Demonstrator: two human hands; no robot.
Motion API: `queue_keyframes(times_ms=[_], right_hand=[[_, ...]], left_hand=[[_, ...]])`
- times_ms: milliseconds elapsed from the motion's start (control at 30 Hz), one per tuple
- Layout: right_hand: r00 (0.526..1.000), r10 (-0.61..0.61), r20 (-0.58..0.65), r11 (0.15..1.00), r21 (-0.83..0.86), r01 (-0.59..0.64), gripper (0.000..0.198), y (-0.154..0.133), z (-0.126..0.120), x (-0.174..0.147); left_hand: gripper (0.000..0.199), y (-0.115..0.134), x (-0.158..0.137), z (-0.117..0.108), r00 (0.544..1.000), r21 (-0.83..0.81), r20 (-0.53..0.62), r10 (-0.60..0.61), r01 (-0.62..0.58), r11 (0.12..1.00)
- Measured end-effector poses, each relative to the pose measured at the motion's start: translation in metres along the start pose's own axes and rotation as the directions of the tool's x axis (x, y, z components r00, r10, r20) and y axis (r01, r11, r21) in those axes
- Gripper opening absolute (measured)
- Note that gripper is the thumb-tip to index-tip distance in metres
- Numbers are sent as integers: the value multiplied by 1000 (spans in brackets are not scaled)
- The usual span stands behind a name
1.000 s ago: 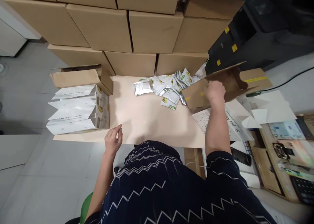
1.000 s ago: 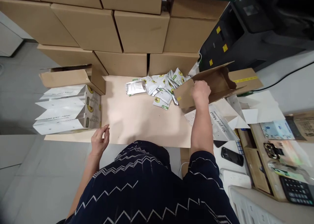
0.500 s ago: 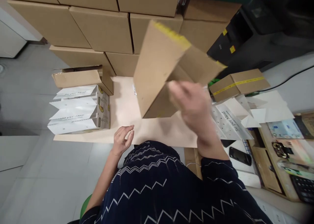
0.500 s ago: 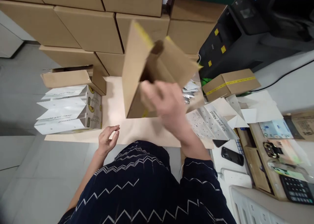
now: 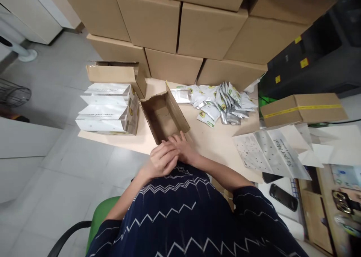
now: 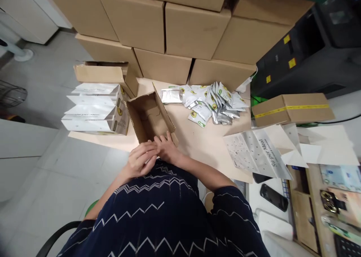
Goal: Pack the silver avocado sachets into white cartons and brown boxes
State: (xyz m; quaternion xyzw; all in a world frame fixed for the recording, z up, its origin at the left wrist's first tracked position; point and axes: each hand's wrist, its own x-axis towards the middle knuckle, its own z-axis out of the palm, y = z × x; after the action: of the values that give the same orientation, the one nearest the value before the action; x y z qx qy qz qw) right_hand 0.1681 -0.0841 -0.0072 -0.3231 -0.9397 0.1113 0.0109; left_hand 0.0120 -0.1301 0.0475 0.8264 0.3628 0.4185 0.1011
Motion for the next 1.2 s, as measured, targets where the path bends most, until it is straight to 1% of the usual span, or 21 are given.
queue_keyframes(times_ms=[67,133,200,233,267,333,400,467,533,600,667,767,800,867,967,1033,1133,1200], right_hand=[[997,-43,56,996,77,39,39,6,1,-3],[986,-124,108,978,183,103,37,15,-8,-6],[977,-189,99,951,268,156,34,26,-23,-7],[982,-180,66,948,280,155,32,30,-32,-6],[990,-139,18,954,269,129,33,34,-40,-5],[997,-7,-81,975,220,24,41,41,-50,-2],[986,117,-118,979,182,-95,63,47,-49,1],[978,193,-78,967,187,-176,89,55,-39,4],[970,242,9,942,238,-238,106,66,-25,6],[961,261,93,903,330,-277,116,78,-9,7],[957,265,120,845,448,-291,117,88,4,9],[957,284,57,778,570,-265,103,95,19,13],[957,289,30,773,583,-252,98,96,22,14],[958,288,-6,782,578,-231,88,96,25,16],[963,268,12,810,539,-232,80,93,23,16],[968,246,47,833,501,-235,79,88,22,14],[973,218,80,853,468,-230,79,81,19,8],[974,198,113,842,490,-228,81,81,14,4]], left_hand=[[30,-4,10,6,989,85,125,-75,65,994],[30,-10,15,10,955,252,209,-212,156,955],[31,-16,13,12,904,420,204,-374,264,868],[34,-19,11,11,878,477,184,-441,313,821],[36,-22,7,11,855,514,169,-491,348,784],[41,-25,-3,9,822,555,160,-546,383,739],[47,-28,-15,10,798,581,174,-577,390,715],[51,-32,-26,15,772,598,187,-608,402,693],[55,-36,-37,23,755,601,193,-626,414,684],[56,-42,-44,32,758,586,182,-627,428,688],[49,-49,-49,42,780,549,159,-605,439,711],[26,-62,-51,56,831,474,104,-547,442,762],[22,-65,-51,59,844,454,84,-529,440,775],[20,-69,-51,65,857,431,55,-513,443,786],[20,-65,-52,66,859,437,59,-509,436,786],[22,-58,-52,64,853,467,76,-516,427,774],[23,-45,-53,59,838,491,92,-538,431,757],[23,-38,-52,58,818,476,104,-565,458,751]])
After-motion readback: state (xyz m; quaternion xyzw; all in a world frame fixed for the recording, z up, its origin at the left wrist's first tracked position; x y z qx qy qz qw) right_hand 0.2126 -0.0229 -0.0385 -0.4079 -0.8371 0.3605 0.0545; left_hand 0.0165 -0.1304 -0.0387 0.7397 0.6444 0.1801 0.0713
